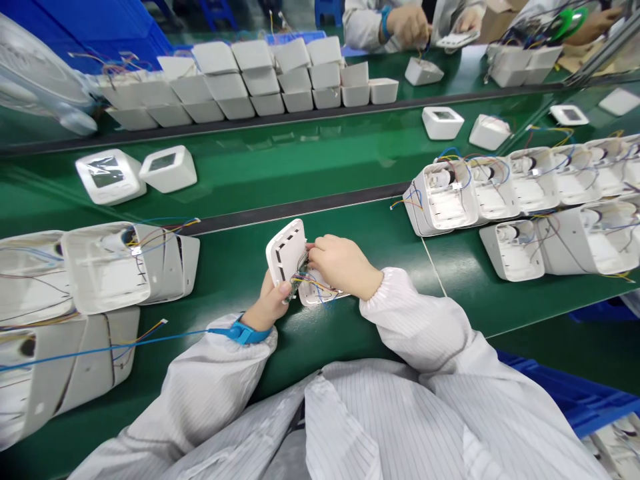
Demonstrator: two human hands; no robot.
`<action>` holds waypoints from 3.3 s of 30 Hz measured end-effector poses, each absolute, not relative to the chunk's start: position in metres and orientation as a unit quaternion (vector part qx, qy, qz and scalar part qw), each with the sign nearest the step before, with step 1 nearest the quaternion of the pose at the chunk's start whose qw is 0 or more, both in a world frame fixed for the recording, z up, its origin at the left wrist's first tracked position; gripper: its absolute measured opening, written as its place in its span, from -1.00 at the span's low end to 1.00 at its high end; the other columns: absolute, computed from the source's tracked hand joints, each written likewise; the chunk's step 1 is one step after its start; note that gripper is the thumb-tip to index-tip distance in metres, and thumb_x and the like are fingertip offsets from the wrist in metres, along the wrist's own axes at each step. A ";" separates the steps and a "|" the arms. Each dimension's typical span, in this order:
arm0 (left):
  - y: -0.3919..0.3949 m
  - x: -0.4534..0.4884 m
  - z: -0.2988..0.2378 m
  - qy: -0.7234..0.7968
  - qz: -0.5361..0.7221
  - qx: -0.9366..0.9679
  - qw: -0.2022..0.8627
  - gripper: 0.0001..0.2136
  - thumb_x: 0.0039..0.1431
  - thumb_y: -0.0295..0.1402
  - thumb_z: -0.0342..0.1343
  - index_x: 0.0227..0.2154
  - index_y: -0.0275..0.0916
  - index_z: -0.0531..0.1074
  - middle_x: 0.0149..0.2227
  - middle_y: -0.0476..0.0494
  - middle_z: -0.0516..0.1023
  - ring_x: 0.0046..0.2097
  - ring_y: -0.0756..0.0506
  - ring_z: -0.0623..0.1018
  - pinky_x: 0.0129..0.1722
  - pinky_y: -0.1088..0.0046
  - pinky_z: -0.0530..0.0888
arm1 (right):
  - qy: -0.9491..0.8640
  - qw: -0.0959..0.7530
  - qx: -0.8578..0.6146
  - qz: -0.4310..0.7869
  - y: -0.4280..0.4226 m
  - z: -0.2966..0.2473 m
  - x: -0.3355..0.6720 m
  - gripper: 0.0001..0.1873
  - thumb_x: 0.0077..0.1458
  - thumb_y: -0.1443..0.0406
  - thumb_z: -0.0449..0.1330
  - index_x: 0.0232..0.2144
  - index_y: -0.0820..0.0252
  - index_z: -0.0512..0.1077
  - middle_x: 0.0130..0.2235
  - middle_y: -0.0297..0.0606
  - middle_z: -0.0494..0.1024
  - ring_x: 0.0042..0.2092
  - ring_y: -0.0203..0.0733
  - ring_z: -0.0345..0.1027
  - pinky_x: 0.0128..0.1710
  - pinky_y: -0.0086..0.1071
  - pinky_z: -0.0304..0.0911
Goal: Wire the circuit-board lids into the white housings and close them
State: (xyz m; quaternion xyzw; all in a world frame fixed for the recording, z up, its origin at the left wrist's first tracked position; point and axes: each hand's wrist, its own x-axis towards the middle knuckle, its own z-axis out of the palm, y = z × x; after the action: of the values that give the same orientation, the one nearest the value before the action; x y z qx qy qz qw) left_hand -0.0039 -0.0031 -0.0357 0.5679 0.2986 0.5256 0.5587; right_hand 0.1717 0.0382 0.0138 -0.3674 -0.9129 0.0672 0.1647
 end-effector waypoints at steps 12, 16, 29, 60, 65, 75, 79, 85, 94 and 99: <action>-0.003 -0.003 -0.031 0.289 0.529 0.553 0.575 -0.34 0.09 0.06 0.14 0.15 -0.27 0.27 0.18 -0.39 0.35 0.20 -0.39 0.38 0.19 -0.05 0.31 | -0.868 0.138 -0.251 0.405 0.038 0.061 0.198 -0.84 0.21 0.27 0.19 -0.35 0.18 0.55 -0.37 -0.32 0.43 -0.27 -0.28 0.32 -0.27 -0.40 0.22; -0.003 -0.004 -0.031 0.289 0.522 0.565 0.570 -0.36 0.10 0.03 0.15 0.14 -0.27 0.28 0.17 -0.40 0.36 0.20 -0.39 0.38 0.19 -0.06 0.30 | -0.826 0.153 -0.269 0.471 0.044 0.051 0.200 -0.91 0.15 0.31 0.25 -0.34 0.18 0.56 -0.29 -0.31 0.46 -0.24 -0.30 0.37 -0.25 -0.43 0.27; -0.007 0.000 -0.030 0.323 0.509 0.624 0.497 -0.27 0.12 0.00 0.16 0.28 -0.16 0.06 0.25 -0.33 0.23 0.24 -0.35 0.30 0.24 -0.02 0.25 | -0.943 0.112 -0.273 0.152 0.051 0.031 0.194 -0.85 0.17 0.26 0.25 -0.38 0.19 0.58 -0.18 -0.22 0.58 -0.11 -0.10 0.32 -0.18 -0.29 0.17; -0.016 0.011 -0.008 0.458 0.213 0.839 0.203 -0.03 -0.15 0.01 0.33 0.31 -0.14 0.01 0.19 -0.37 0.22 0.18 -0.40 0.28 0.15 -0.06 0.27 | -0.650 0.325 -0.477 0.495 0.043 0.013 0.178 -0.71 0.11 0.13 0.24 -0.15 0.12 0.55 -0.12 -0.22 0.61 -0.08 -0.08 0.49 0.00 -0.17 0.36; -0.017 0.012 -0.017 0.491 0.271 0.818 0.127 -0.18 0.00 -0.07 0.24 0.28 -0.20 0.06 0.18 -0.40 0.25 0.19 -0.41 0.29 0.15 -0.07 0.27 | -0.671 0.331 -0.544 0.380 0.046 0.009 0.182 -0.48 0.13 0.02 0.20 0.08 0.10 0.40 0.07 -0.14 0.50 0.03 -0.02 0.42 0.01 -0.13 0.33; -0.004 -0.010 -0.001 0.482 0.421 0.711 0.290 -0.57 0.25 -0.16 0.07 0.11 -0.24 0.32 -0.03 -0.21 0.56 -0.09 -0.13 0.58 -0.07 0.35 0.50 | -0.759 0.374 -0.451 0.285 0.040 0.011 0.184 -0.63 0.16 0.07 0.17 -0.07 0.14 0.46 -0.12 -0.20 0.58 -0.11 -0.07 0.46 -0.06 -0.19 0.33; -0.005 -0.011 0.000 0.483 0.408 0.726 0.271 -0.67 0.29 -0.17 0.02 -0.01 -0.23 0.44 -0.12 -0.15 0.62 -0.16 -0.11 0.61 -0.14 0.39 0.49 | -0.770 0.389 -0.417 0.285 0.039 0.008 0.186 -0.63 0.19 0.09 0.14 -0.03 0.14 0.44 -0.13 -0.19 0.58 -0.12 -0.08 0.46 -0.07 -0.20 0.33; -0.008 -0.008 0.001 0.503 0.395 0.737 0.218 -0.64 0.33 -0.14 -0.06 -0.02 -0.23 0.46 -0.26 -0.13 0.65 -0.28 -0.09 0.62 -0.23 0.41 0.50 | -0.775 0.366 -0.435 0.277 0.040 0.009 0.184 -0.59 0.20 0.08 0.12 0.02 0.13 0.42 -0.06 -0.16 0.57 -0.04 -0.04 0.45 -0.01 -0.15 0.32; -0.011 -0.006 -0.005 0.498 0.380 0.763 0.158 -0.60 0.35 -0.14 -0.10 0.01 -0.30 0.44 -0.28 -0.21 0.65 -0.27 -0.15 0.64 -0.26 0.36 0.53 | -0.775 0.347 -0.475 0.232 0.038 0.015 0.183 -0.65 0.20 0.04 0.08 -0.20 0.14 0.50 -0.19 -0.19 0.60 -0.16 -0.05 0.48 -0.10 -0.20 0.35; -0.014 -0.003 -0.005 0.497 0.376 0.768 0.148 -0.59 0.35 -0.14 -0.12 0.02 -0.34 0.43 -0.31 -0.22 0.65 -0.32 -0.14 0.63 -0.31 0.38 0.52 | -0.798 0.351 -0.439 0.217 0.042 0.012 0.188 -0.63 0.22 0.03 0.06 -0.24 0.16 0.50 -0.25 -0.20 0.60 -0.22 -0.08 0.48 -0.16 -0.23 0.35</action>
State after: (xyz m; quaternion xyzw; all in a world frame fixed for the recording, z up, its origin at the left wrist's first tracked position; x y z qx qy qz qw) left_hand -0.0033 -0.0140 -0.0048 0.7679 0.4970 0.3761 0.1477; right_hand 0.1880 0.0425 0.0120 -0.4388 -0.7980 0.2172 0.3514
